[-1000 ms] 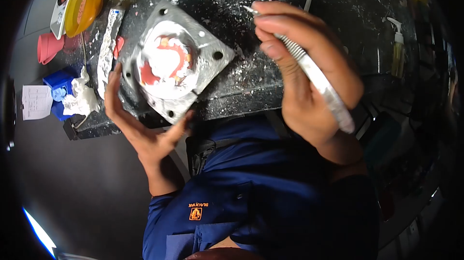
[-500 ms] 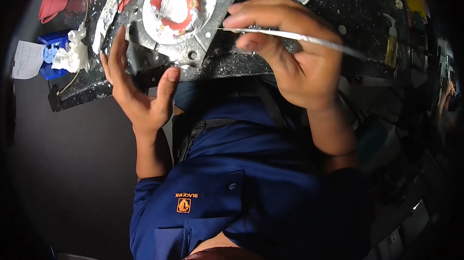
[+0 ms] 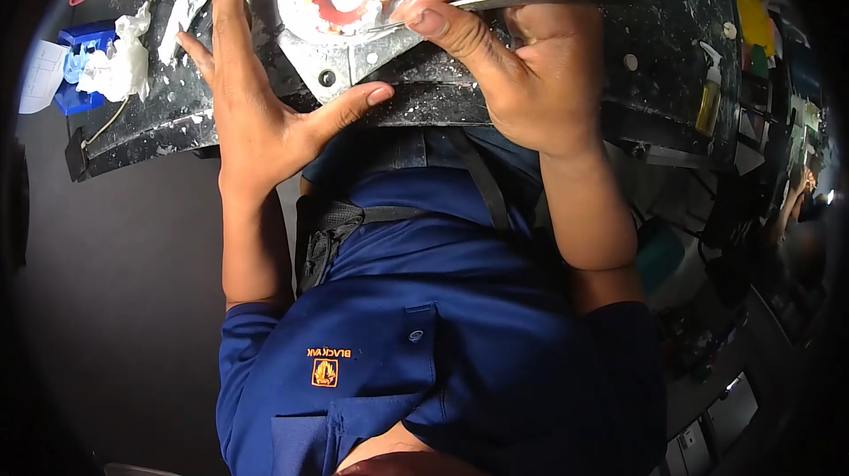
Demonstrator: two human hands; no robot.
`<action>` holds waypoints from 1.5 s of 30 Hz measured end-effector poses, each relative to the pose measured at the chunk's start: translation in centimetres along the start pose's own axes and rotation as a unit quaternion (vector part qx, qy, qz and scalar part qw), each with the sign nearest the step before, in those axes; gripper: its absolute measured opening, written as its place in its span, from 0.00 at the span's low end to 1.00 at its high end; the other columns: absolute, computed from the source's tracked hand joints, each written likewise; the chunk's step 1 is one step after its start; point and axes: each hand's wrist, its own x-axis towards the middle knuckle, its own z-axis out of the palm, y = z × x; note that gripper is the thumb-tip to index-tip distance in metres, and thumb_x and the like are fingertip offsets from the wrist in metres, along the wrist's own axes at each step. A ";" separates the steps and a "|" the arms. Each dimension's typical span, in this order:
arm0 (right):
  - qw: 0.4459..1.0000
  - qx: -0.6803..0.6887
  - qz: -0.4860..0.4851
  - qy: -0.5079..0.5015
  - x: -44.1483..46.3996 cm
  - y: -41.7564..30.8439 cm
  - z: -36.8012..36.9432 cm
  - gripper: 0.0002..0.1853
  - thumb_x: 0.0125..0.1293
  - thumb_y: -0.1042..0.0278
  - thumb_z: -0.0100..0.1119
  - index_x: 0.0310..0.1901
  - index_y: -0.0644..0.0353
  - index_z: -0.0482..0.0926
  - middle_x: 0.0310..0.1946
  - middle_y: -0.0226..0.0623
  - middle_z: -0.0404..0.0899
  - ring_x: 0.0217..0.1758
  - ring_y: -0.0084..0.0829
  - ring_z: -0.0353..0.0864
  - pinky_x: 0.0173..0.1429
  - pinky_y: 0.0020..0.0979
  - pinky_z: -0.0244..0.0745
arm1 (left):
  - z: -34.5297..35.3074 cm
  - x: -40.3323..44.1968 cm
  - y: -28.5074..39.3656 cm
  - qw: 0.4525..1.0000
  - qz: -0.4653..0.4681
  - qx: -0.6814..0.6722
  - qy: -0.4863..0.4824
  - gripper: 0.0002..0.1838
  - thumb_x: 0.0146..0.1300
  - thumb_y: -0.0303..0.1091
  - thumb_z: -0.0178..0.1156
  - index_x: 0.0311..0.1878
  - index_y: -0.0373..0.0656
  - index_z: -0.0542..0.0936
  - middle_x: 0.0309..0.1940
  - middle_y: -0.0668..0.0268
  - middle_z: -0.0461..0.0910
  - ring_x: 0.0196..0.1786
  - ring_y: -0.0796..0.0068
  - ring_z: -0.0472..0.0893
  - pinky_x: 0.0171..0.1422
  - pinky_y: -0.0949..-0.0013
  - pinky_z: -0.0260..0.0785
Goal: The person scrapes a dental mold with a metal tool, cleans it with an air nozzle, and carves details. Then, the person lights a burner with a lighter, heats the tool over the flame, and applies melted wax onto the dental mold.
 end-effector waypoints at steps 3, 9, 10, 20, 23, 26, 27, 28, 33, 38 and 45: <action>1.000 -0.009 -0.001 -0.001 0.0 0.1 -0.1 0.05 0.76 0.71 0.60 0.46 0.62 0.82 0.40 0.43 0.88 0.63 0.49 0.84 0.81 0.57 0.55 | 0.1 -0.1 0.0 0.999 -0.039 -0.029 -0.013 0.78 0.38 0.65 0.83 0.79 0.22 0.48 0.80 0.33 0.51 0.84 0.38 0.52 0.83 0.29 0.26; 1.000 -0.006 -0.024 0.005 0.1 0.6 0.2 0.04 0.75 0.74 0.60 0.46 0.64 0.82 0.41 0.45 0.88 0.62 0.47 0.84 0.80 0.56 0.58 | 0.1 -0.1 0.0 0.999 -0.036 -0.028 -0.011 0.77 0.38 0.64 0.83 0.79 0.23 0.49 0.79 0.33 0.54 0.83 0.38 0.54 0.83 0.30 0.28; 0.999 -0.014 -0.037 0.005 0.1 0.7 0.2 0.04 0.75 0.75 0.60 0.46 0.65 0.82 0.41 0.46 0.87 0.61 0.46 0.84 0.79 0.55 0.59 | 0.0 0.0 0.1 0.999 -0.037 -0.029 -0.010 0.77 0.38 0.64 0.83 0.79 0.23 0.49 0.79 0.33 0.54 0.83 0.38 0.54 0.83 0.30 0.28; 0.996 -0.047 -0.036 0.063 -0.1 0.1 2.0 0.05 0.71 0.77 0.63 0.43 0.69 0.85 0.50 0.52 0.85 0.65 0.45 0.78 0.77 0.48 0.64 | 0.2 -0.1 0.0 0.999 -0.050 -0.005 0.003 0.76 0.34 0.63 0.85 0.78 0.25 0.54 0.76 0.37 0.61 0.80 0.40 0.61 0.83 0.32 0.37; 0.996 -0.057 -0.031 0.059 -0.2 0.1 2.3 0.07 0.70 0.74 0.65 0.42 0.70 0.86 0.53 0.53 0.84 0.66 0.45 0.77 0.77 0.49 0.63 | 1.5 -0.1 -0.2 0.999 -0.023 -0.013 0.045 0.76 0.33 0.67 0.84 0.79 0.31 0.55 0.76 0.43 0.63 0.79 0.44 0.64 0.81 0.27 0.33; 0.996 -0.065 -0.027 0.050 -0.4 0.0 2.2 0.07 0.70 0.74 0.65 0.42 0.70 0.86 0.54 0.54 0.83 0.67 0.44 0.76 0.79 0.50 0.61 | 2.0 -0.1 -0.3 0.995 0.007 -0.028 0.092 0.76 0.31 0.69 0.84 0.80 0.37 0.57 0.75 0.50 0.67 0.78 0.49 0.67 0.80 0.23 0.30; 0.997 -0.053 -0.025 0.057 -0.6 0.1 2.3 0.07 0.70 0.74 0.64 0.42 0.70 0.86 0.55 0.56 0.83 0.67 0.43 0.77 0.79 0.51 0.60 | 2.0 -0.1 -0.3 0.995 0.006 -0.031 0.097 0.75 0.31 0.68 0.84 0.79 0.38 0.59 0.74 0.52 0.69 0.77 0.51 0.69 0.80 0.23 0.31; 0.997 -0.053 -0.026 0.058 -0.5 0.1 2.2 0.07 0.70 0.74 0.64 0.42 0.70 0.86 0.55 0.56 0.83 0.67 0.43 0.77 0.79 0.51 0.60 | 2.0 -0.2 -0.4 0.995 0.007 -0.030 0.097 0.75 0.31 0.68 0.84 0.79 0.38 0.59 0.74 0.52 0.69 0.77 0.51 0.69 0.80 0.23 0.31; 0.997 -0.031 -0.033 0.066 -0.5 0.2 1.2 0.08 0.73 0.73 0.61 0.42 0.69 0.86 0.58 0.59 0.81 0.70 0.46 0.75 0.80 0.51 0.59 | 2.0 -0.2 -0.5 0.994 -0.018 -0.051 0.099 0.75 0.30 0.68 0.85 0.79 0.39 0.59 0.75 0.52 0.69 0.77 0.51 0.68 0.81 0.24 0.30; 0.997 -0.029 -0.036 0.057 -0.4 0.5 1.0 0.08 0.73 0.73 0.61 0.43 0.69 0.85 0.59 0.60 0.80 0.72 0.49 0.73 0.80 0.51 0.59 | 2.0 -0.2 -0.5 0.993 -0.016 -0.059 0.100 0.75 0.30 0.67 0.85 0.79 0.39 0.59 0.74 0.52 0.69 0.77 0.51 0.69 0.81 0.24 0.29; 0.994 -0.073 -0.063 0.054 -0.1 0.1 1.6 0.07 0.71 0.74 0.63 0.42 0.70 0.85 0.58 0.60 0.81 0.70 0.49 0.74 0.79 0.52 0.59 | 1.9 -0.1 -0.2 0.994 0.004 -0.040 0.098 0.75 0.29 0.67 0.85 0.79 0.39 0.59 0.75 0.52 0.69 0.77 0.50 0.69 0.81 0.24 0.30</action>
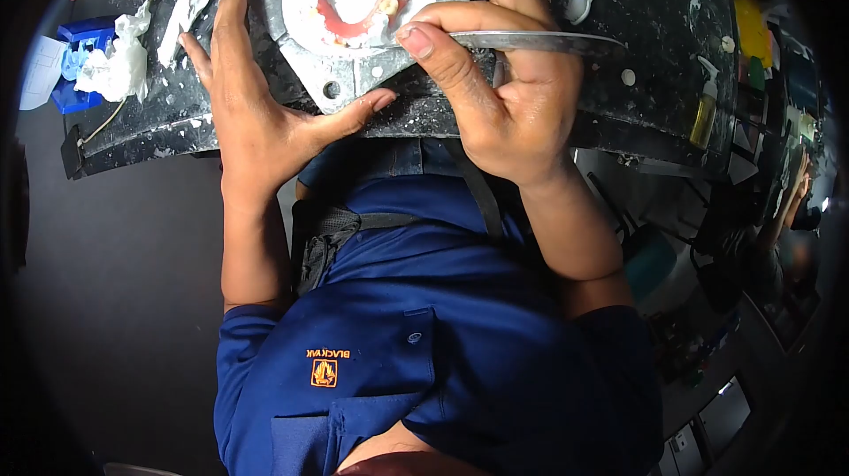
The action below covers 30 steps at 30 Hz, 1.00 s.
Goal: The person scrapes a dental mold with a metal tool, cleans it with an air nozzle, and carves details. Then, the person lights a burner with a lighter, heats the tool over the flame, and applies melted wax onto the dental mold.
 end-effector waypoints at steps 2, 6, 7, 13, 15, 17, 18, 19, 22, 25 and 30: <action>1.000 -0.016 -0.010 -0.004 0.1 -0.2 0.1 0.06 0.70 0.75 0.63 0.42 0.70 0.85 0.57 0.60 0.82 0.70 0.49 0.75 0.79 0.53 0.60 | 0.0 0.0 0.1 1.000 -0.003 0.004 -0.001 0.75 0.29 0.67 0.85 0.79 0.38 0.59 0.75 0.52 0.68 0.77 0.50 0.69 0.81 0.24 0.31; 0.999 -0.043 -0.020 0.022 0.1 -0.2 1.2 0.06 0.69 0.74 0.64 0.40 0.69 0.86 0.56 0.56 0.83 0.69 0.47 0.75 0.78 0.52 0.61 | 0.2 -0.1 -0.3 1.000 -0.023 -0.012 0.008 0.75 0.29 0.68 0.84 0.79 0.38 0.59 0.75 0.52 0.68 0.77 0.49 0.68 0.81 0.24 0.31; 0.997 -0.052 -0.046 0.036 -0.1 0.0 1.5 0.06 0.69 0.74 0.64 0.39 0.69 0.86 0.57 0.55 0.83 0.69 0.46 0.75 0.78 0.51 0.61 | 0.3 -0.1 -0.3 1.000 -0.022 -0.012 0.009 0.75 0.29 0.68 0.84 0.79 0.38 0.59 0.75 0.52 0.68 0.77 0.49 0.68 0.81 0.24 0.31; 0.999 -0.019 0.029 0.017 -0.3 -0.5 0.7 0.07 0.70 0.72 0.65 0.38 0.68 0.87 0.63 0.56 0.80 0.73 0.45 0.71 0.79 0.50 0.58 | 0.1 -0.1 -0.3 1.000 -0.011 -0.006 0.003 0.74 0.30 0.67 0.85 0.79 0.38 0.60 0.74 0.52 0.68 0.77 0.50 0.68 0.81 0.24 0.30; 0.996 0.051 0.066 0.009 -0.2 -0.5 0.0 0.08 0.71 0.71 0.64 0.39 0.68 0.88 0.67 0.61 0.75 0.75 0.44 0.70 0.81 0.51 0.53 | 0.0 -0.1 -0.3 1.000 -0.013 -0.014 -0.003 0.73 0.31 0.66 0.85 0.79 0.39 0.60 0.74 0.52 0.69 0.76 0.50 0.69 0.81 0.25 0.29; 0.992 0.090 0.089 0.009 -0.1 -0.3 -0.7 0.09 0.72 0.70 0.64 0.39 0.68 0.87 0.68 0.62 0.74 0.75 0.44 0.70 0.83 0.50 0.51 | -0.1 -0.1 -0.2 1.000 -0.016 -0.016 -0.003 0.73 0.31 0.65 0.85 0.79 0.39 0.60 0.74 0.52 0.70 0.76 0.50 0.69 0.81 0.25 0.29; 0.992 0.090 0.090 0.009 0.0 -0.1 -0.9 0.09 0.72 0.70 0.64 0.39 0.68 0.87 0.68 0.62 0.74 0.75 0.44 0.70 0.83 0.50 0.51 | 0.0 -0.1 -0.2 1.000 -0.018 -0.018 -0.003 0.73 0.31 0.64 0.86 0.79 0.39 0.60 0.73 0.52 0.70 0.76 0.50 0.69 0.81 0.25 0.29; 0.992 0.094 0.087 0.001 0.0 0.1 -1.0 0.09 0.72 0.70 0.64 0.39 0.67 0.87 0.69 0.62 0.73 0.75 0.44 0.69 0.83 0.50 0.50 | 0.0 -0.1 -0.2 1.000 -0.018 -0.019 -0.002 0.73 0.31 0.64 0.86 0.79 0.39 0.60 0.73 0.52 0.70 0.76 0.50 0.69 0.81 0.25 0.29; 0.991 0.104 0.083 -0.008 0.2 0.5 -1.0 0.09 0.72 0.69 0.64 0.40 0.67 0.87 0.70 0.62 0.72 0.76 0.44 0.69 0.84 0.49 0.48 | 0.0 -0.2 -0.3 1.000 -0.019 -0.021 -0.002 0.73 0.30 0.64 0.86 0.79 0.39 0.60 0.73 0.53 0.70 0.76 0.50 0.69 0.81 0.25 0.29; 0.991 0.108 0.083 -0.004 0.1 0.7 -0.8 0.09 0.73 0.69 0.64 0.41 0.67 0.88 0.70 0.61 0.71 0.77 0.43 0.68 0.84 0.48 0.47 | 0.0 -0.2 -0.2 1.000 -0.023 -0.020 -0.002 0.74 0.29 0.64 0.86 0.79 0.39 0.60 0.74 0.53 0.70 0.77 0.51 0.69 0.81 0.26 0.29; 0.992 0.090 0.087 -0.003 0.3 0.5 -0.7 0.09 0.73 0.68 0.64 0.41 0.65 0.88 0.71 0.61 0.71 0.77 0.43 0.68 0.85 0.48 0.46 | -0.1 -0.1 -0.2 0.999 -0.028 -0.020 -0.006 0.74 0.29 0.65 0.86 0.79 0.40 0.60 0.74 0.53 0.70 0.77 0.51 0.69 0.81 0.26 0.29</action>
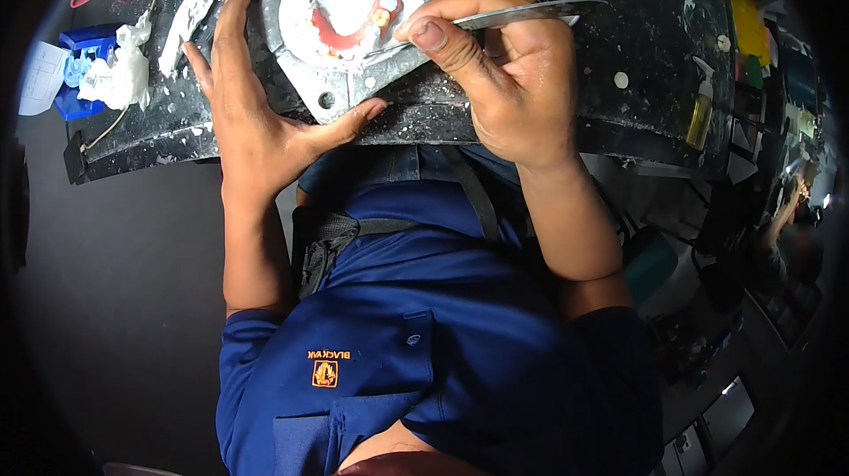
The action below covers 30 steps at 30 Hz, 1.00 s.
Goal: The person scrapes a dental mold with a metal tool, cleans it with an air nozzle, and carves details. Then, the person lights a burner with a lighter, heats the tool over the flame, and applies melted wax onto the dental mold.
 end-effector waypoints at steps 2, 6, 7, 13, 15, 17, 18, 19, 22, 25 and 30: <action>0.999 0.026 0.043 0.001 -0.2 -0.1 -0.1 0.09 0.73 0.67 0.64 0.41 0.65 0.88 0.70 0.60 0.73 0.77 0.43 0.68 0.85 0.48 0.46 | 0.0 0.0 0.0 1.000 -0.002 0.000 -0.001 0.74 0.29 0.65 0.86 0.79 0.40 0.60 0.74 0.53 0.69 0.77 0.51 0.69 0.81 0.25 0.30; 1.000 -0.016 0.018 -0.009 -0.4 0.4 -0.2 0.09 0.72 0.68 0.65 0.41 0.66 0.88 0.69 0.59 0.73 0.76 0.41 0.69 0.85 0.49 0.45 | 0.1 -0.1 -0.1 1.000 0.004 0.004 0.005 0.74 0.29 0.65 0.86 0.79 0.39 0.60 0.74 0.52 0.69 0.77 0.50 0.69 0.81 0.25 0.30; 1.000 -0.019 0.007 -0.009 -0.3 0.3 0.0 0.09 0.72 0.68 0.65 0.40 0.65 0.88 0.69 0.58 0.73 0.75 0.41 0.69 0.85 0.49 0.44 | 0.1 -0.1 -0.1 1.000 0.005 0.003 0.006 0.74 0.29 0.65 0.86 0.79 0.39 0.60 0.74 0.52 0.69 0.77 0.50 0.69 0.81 0.25 0.30; 1.000 -0.015 0.017 -0.007 -0.4 -0.3 0.5 0.08 0.71 0.69 0.65 0.38 0.64 0.88 0.70 0.56 0.71 0.75 0.41 0.68 0.85 0.50 0.40 | -0.1 0.0 -0.1 1.000 0.007 0.006 -0.001 0.74 0.29 0.65 0.86 0.79 0.38 0.60 0.75 0.51 0.68 0.77 0.50 0.68 0.81 0.25 0.30; 1.000 0.003 0.025 0.005 -0.3 -0.3 0.4 0.09 0.72 0.68 0.64 0.37 0.64 0.88 0.70 0.56 0.71 0.76 0.41 0.67 0.86 0.51 0.39 | -0.2 0.0 -0.2 1.000 0.008 -0.001 -0.007 0.74 0.29 0.64 0.86 0.79 0.37 0.60 0.75 0.51 0.68 0.77 0.49 0.68 0.81 0.26 0.30; 1.000 0.016 0.001 -0.004 -0.1 0.1 -0.3 0.10 0.73 0.66 0.63 0.38 0.63 0.88 0.72 0.56 0.70 0.79 0.41 0.64 0.86 0.51 0.38 | -0.2 0.1 -0.1 1.000 0.006 -0.002 -0.011 0.73 0.29 0.63 0.86 0.78 0.37 0.60 0.74 0.51 0.68 0.77 0.49 0.69 0.81 0.26 0.30; 1.000 0.019 0.011 -0.009 0.0 0.4 -0.8 0.11 0.73 0.65 0.62 0.38 0.63 0.88 0.73 0.56 0.69 0.81 0.43 0.61 0.86 0.51 0.37 | -0.2 0.2 -0.1 1.000 0.001 -0.003 -0.015 0.73 0.29 0.62 0.86 0.78 0.37 0.60 0.74 0.51 0.69 0.77 0.49 0.69 0.82 0.26 0.30; 1.000 0.020 0.011 -0.009 0.0 0.6 -0.8 0.11 0.73 0.65 0.62 0.38 0.63 0.88 0.73 0.56 0.69 0.81 0.43 0.61 0.86 0.51 0.37 | -0.2 0.2 -0.1 1.000 0.000 -0.002 -0.015 0.73 0.29 0.62 0.86 0.78 0.37 0.60 0.74 0.51 0.69 0.77 0.49 0.69 0.82 0.26 0.30; 1.000 0.023 0.013 -0.007 0.1 0.5 -0.9 0.10 0.74 0.65 0.62 0.38 0.63 0.88 0.73 0.56 0.69 0.81 0.43 0.61 0.86 0.50 0.38 | -0.2 0.3 -0.1 1.000 0.003 -0.004 -0.012 0.73 0.29 0.62 0.87 0.78 0.37 0.61 0.73 0.51 0.70 0.76 0.49 0.70 0.82 0.26 0.30; 0.999 0.019 0.023 -0.021 0.2 0.5 -0.7 0.10 0.73 0.66 0.63 0.38 0.62 0.88 0.72 0.56 0.69 0.80 0.44 0.62 0.86 0.50 0.39 | -0.2 0.3 -0.2 1.000 0.006 0.007 -0.020 0.73 0.28 0.62 0.87 0.78 0.37 0.61 0.73 0.51 0.70 0.76 0.49 0.70 0.82 0.26 0.30; 0.999 -0.002 0.016 -0.043 0.3 1.0 -0.9 0.09 0.71 0.65 0.67 0.39 0.62 0.88 0.71 0.56 0.70 0.79 0.44 0.64 0.85 0.50 0.43 | -0.3 0.4 -0.3 1.000 0.003 0.006 -0.024 0.74 0.27 0.63 0.87 0.79 0.38 0.61 0.75 0.52 0.68 0.77 0.51 0.69 0.82 0.26 0.30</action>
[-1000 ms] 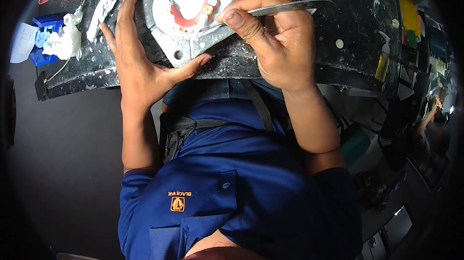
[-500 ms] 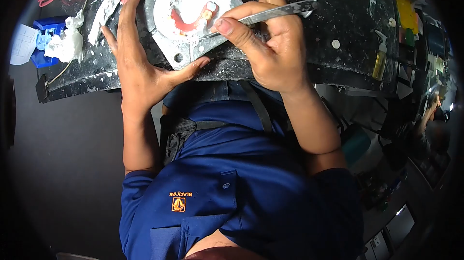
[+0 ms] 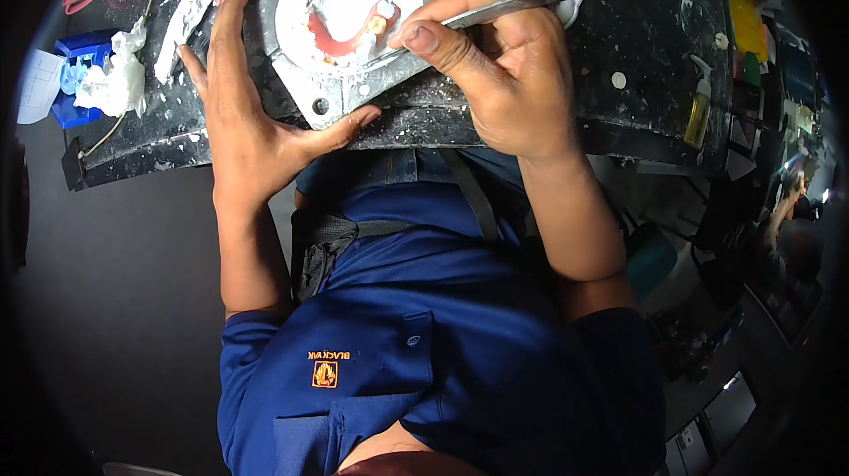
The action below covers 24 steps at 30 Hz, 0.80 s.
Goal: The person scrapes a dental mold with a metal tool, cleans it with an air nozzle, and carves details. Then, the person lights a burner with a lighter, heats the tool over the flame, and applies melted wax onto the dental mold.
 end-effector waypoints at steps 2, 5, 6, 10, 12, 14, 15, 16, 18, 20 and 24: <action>1.000 0.005 0.003 0.000 0.0 -0.1 0.1 0.09 0.70 0.64 0.67 0.39 0.62 0.88 0.71 0.56 0.70 0.79 0.45 0.64 0.85 0.50 0.43 | -0.3 0.1 0.0 1.000 0.002 0.014 -0.005 0.74 0.27 0.64 0.86 0.79 0.38 0.61 0.75 0.53 0.68 0.77 0.51 0.69 0.82 0.26 0.30; 1.000 0.005 0.002 -0.005 0.0 -0.2 0.1 0.10 0.71 0.64 0.67 0.39 0.62 0.88 0.72 0.56 0.69 0.79 0.46 0.63 0.85 0.51 0.43 | -0.6 0.3 0.1 0.999 0.003 0.034 -0.017 0.75 0.27 0.66 0.85 0.79 0.39 0.62 0.76 0.53 0.68 0.78 0.52 0.68 0.82 0.25 0.30; 1.000 -0.001 -0.003 -0.009 0.0 -0.2 0.1 0.10 0.71 0.64 0.66 0.39 0.62 0.88 0.72 0.56 0.69 0.79 0.47 0.63 0.85 0.51 0.43 | -0.7 0.4 0.1 0.999 0.003 0.040 -0.024 0.74 0.27 0.67 0.85 0.78 0.39 0.62 0.76 0.53 0.68 0.78 0.52 0.68 0.81 0.25 0.30; 0.999 0.038 -0.003 0.001 -0.1 0.0 0.0 0.10 0.72 0.64 0.65 0.39 0.61 0.87 0.73 0.57 0.67 0.80 0.48 0.62 0.85 0.53 0.41 | -0.7 0.6 -0.5 0.999 0.010 0.039 -0.035 0.74 0.27 0.68 0.84 0.78 0.39 0.62 0.75 0.53 0.68 0.78 0.52 0.68 0.80 0.23 0.31; 0.998 0.066 -0.003 0.009 -0.1 0.2 -0.1 0.10 0.73 0.63 0.64 0.39 0.61 0.87 0.73 0.58 0.67 0.81 0.49 0.61 0.86 0.54 0.39 | -0.6 0.6 -0.7 0.999 0.018 0.027 -0.030 0.74 0.27 0.68 0.84 0.78 0.39 0.63 0.75 0.53 0.69 0.79 0.51 0.68 0.80 0.22 0.31; 0.999 0.053 -0.006 0.002 0.0 0.1 0.0 0.10 0.73 0.63 0.64 0.39 0.61 0.87 0.73 0.58 0.67 0.81 0.49 0.61 0.86 0.54 0.39 | -0.6 0.7 -0.8 0.999 0.021 0.024 -0.030 0.74 0.27 0.68 0.85 0.78 0.39 0.63 0.75 0.53 0.69 0.79 0.51 0.67 0.80 0.22 0.31; 0.999 0.041 -0.011 -0.007 0.1 0.1 0.0 0.10 0.73 0.63 0.64 0.39 0.61 0.87 0.73 0.58 0.67 0.81 0.49 0.61 0.86 0.54 0.38 | -0.6 0.8 -0.8 0.999 0.024 0.022 -0.029 0.74 0.26 0.68 0.85 0.78 0.39 0.63 0.74 0.53 0.70 0.79 0.51 0.67 0.80 0.22 0.31; 0.999 0.041 -0.011 -0.007 0.2 0.1 0.0 0.10 0.73 0.63 0.64 0.39 0.61 0.87 0.73 0.58 0.67 0.81 0.49 0.61 0.86 0.54 0.38 | -0.6 0.9 -0.8 0.999 0.023 0.022 -0.029 0.74 0.26 0.68 0.85 0.78 0.39 0.63 0.74 0.53 0.70 0.79 0.51 0.67 0.80 0.22 0.31; 0.999 0.029 -0.021 -0.014 0.2 0.2 0.0 0.11 0.73 0.62 0.64 0.39 0.60 0.87 0.73 0.57 0.67 0.81 0.49 0.60 0.86 0.54 0.39 | -0.7 0.9 -0.8 0.999 0.019 0.018 -0.038 0.75 0.25 0.68 0.85 0.78 0.40 0.63 0.74 0.54 0.70 0.80 0.51 0.66 0.80 0.22 0.31; 0.999 0.027 -0.013 -0.015 0.2 0.1 0.0 0.11 0.73 0.62 0.65 0.39 0.61 0.88 0.72 0.56 0.67 0.80 0.48 0.61 0.86 0.54 0.39 | -0.6 1.0 -1.0 0.999 0.038 0.018 -0.031 0.75 0.25 0.68 0.85 0.78 0.40 0.63 0.74 0.54 0.71 0.80 0.51 0.66 0.80 0.22 0.31; 1.000 0.000 -0.005 -0.017 0.2 -0.4 0.1 0.11 0.71 0.63 0.66 0.38 0.62 0.88 0.71 0.55 0.68 0.77 0.46 0.64 0.85 0.52 0.41 | -0.6 1.1 -0.9 0.998 0.056 0.031 -0.029 0.75 0.24 0.68 0.85 0.78 0.40 0.63 0.74 0.56 0.71 0.79 0.51 0.67 0.80 0.21 0.31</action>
